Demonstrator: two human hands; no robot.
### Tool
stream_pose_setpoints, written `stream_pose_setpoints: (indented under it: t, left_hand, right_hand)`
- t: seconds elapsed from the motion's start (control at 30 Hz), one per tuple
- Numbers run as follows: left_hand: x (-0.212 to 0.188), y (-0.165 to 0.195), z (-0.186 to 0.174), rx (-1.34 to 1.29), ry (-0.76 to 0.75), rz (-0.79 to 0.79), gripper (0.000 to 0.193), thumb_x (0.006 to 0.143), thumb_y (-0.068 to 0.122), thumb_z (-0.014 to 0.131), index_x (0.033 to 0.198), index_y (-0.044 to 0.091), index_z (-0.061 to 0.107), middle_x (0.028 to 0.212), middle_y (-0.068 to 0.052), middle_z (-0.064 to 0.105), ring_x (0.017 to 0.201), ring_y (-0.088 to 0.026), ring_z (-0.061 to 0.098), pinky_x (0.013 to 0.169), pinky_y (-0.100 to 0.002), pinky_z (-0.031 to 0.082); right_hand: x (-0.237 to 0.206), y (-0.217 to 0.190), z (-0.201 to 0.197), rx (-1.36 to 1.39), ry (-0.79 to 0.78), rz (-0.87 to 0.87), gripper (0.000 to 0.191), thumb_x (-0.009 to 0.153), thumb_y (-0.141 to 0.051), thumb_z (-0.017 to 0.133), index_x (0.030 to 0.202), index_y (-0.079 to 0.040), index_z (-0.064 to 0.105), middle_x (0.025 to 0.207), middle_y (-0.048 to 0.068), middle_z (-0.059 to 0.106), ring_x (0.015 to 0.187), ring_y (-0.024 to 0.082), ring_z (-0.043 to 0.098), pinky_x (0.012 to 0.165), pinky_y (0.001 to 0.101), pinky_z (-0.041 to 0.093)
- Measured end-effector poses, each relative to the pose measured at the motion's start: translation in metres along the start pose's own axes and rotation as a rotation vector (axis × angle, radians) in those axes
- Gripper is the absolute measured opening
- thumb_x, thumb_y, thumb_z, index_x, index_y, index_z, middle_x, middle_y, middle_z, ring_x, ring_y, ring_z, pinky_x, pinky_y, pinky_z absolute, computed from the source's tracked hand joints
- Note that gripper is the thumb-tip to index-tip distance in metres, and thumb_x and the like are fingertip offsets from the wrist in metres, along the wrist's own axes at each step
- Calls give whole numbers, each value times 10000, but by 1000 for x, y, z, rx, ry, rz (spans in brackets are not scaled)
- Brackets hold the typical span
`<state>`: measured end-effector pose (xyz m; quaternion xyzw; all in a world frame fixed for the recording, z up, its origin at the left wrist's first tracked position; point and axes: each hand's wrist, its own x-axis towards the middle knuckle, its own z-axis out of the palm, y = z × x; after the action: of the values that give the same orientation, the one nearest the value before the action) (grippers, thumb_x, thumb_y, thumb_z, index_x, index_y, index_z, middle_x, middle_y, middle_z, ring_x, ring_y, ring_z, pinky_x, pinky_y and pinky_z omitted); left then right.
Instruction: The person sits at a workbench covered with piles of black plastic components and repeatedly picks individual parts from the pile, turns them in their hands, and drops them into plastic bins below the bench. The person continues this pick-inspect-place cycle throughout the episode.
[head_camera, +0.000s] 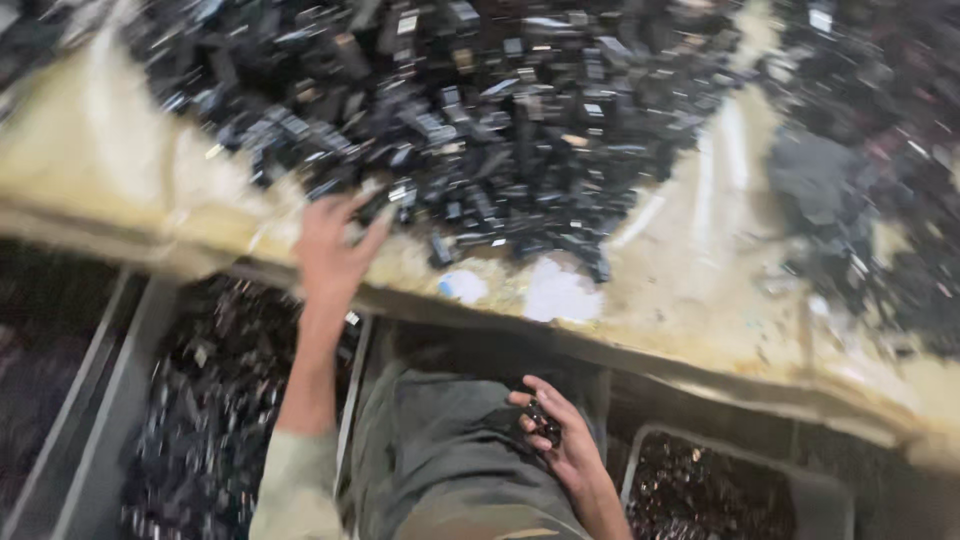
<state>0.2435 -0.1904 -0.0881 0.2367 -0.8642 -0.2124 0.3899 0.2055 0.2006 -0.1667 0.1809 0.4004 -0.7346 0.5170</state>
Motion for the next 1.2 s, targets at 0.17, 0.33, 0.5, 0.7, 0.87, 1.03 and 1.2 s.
stream_pose_setpoints:
  t: [0.17, 0.33, 0.5, 0.7, 0.87, 1.03, 1.2]
  left_hand:
    - [-34, 37, 7, -549, 215, -216, 426, 911, -72, 844, 1283, -4, 647, 1267, -111, 643, 1166, -211, 621, 1052, -374, 520]
    - [-58, 87, 21, -1067, -15, -330, 401, 948, -56, 694, 1328, 43, 615, 1314, -103, 689, 1224, -185, 651, 1087, -342, 530]
    - [-84, 108, 20, -1142, -393, -303, 426, 1029, 136, 670, 1424, 12, 568, 1161, -92, 705, 1033, -148, 678, 941, -301, 561]
    - [-110, 112, 24, -1319, -623, -465, 441, 1009, 82, 667, 1432, -8, 576, 1111, -90, 683, 925, -142, 675, 858, -293, 553]
    - [-121, 115, 18, -1408, -708, -441, 448, 978, 54, 689, 1407, -11, 580, 1086, -95, 671, 927, -178, 688, 878, -325, 573]
    - [-131, 107, 6, -1449, -659, -340, 426, 980, 87, 698, 1390, 10, 615, 1114, -111, 700, 980, -224, 700, 910, -364, 565]
    - [-146, 94, -2, -1492, -856, -537, 421, 984, 91, 694, 1390, 7, 619, 1103, -105, 702, 969, -198, 706, 896, -350, 577]
  right_hand:
    - [-9, -1, -13, 137, -70, 12, 407, 918, -70, 586, 1320, -58, 530, 1344, 131, 697, 881, 136, 643, 543, 215, 423]
    - [-6, -3, 0, 117, -267, -46, 364, 1058, -216, 594, 1381, -58, 537, 1075, 105, 663, 781, 139, 581, 510, 210, 409]
    - [-8, -4, 12, 124, -207, -30, 499, 1028, -358, 543, 1454, -102, 499, 875, 47, 575, 676, 119, 527, 465, 213, 380]
    - [-7, -2, -5, 107, -276, -155, 473, 1059, -406, 495, 1421, -103, 473, 821, 43, 534, 561, 101, 463, 387, 204, 311]
    - [-1, 1, -12, -22, -130, -214, 467, 1103, -418, 513, 1310, -2, 470, 842, 47, 517, 626, 112, 479, 417, 205, 319]
    - [-2, 4, -13, -145, -71, -165, 495, 956, -371, 574, 1371, -105, 539, 901, 27, 601, 621, 74, 489, 418, 191, 318]
    - [-6, 10, -16, -121, -139, -211, 485, 1022, -434, 611, 1269, -19, 571, 821, 32, 583, 561, 73, 459, 407, 191, 308]
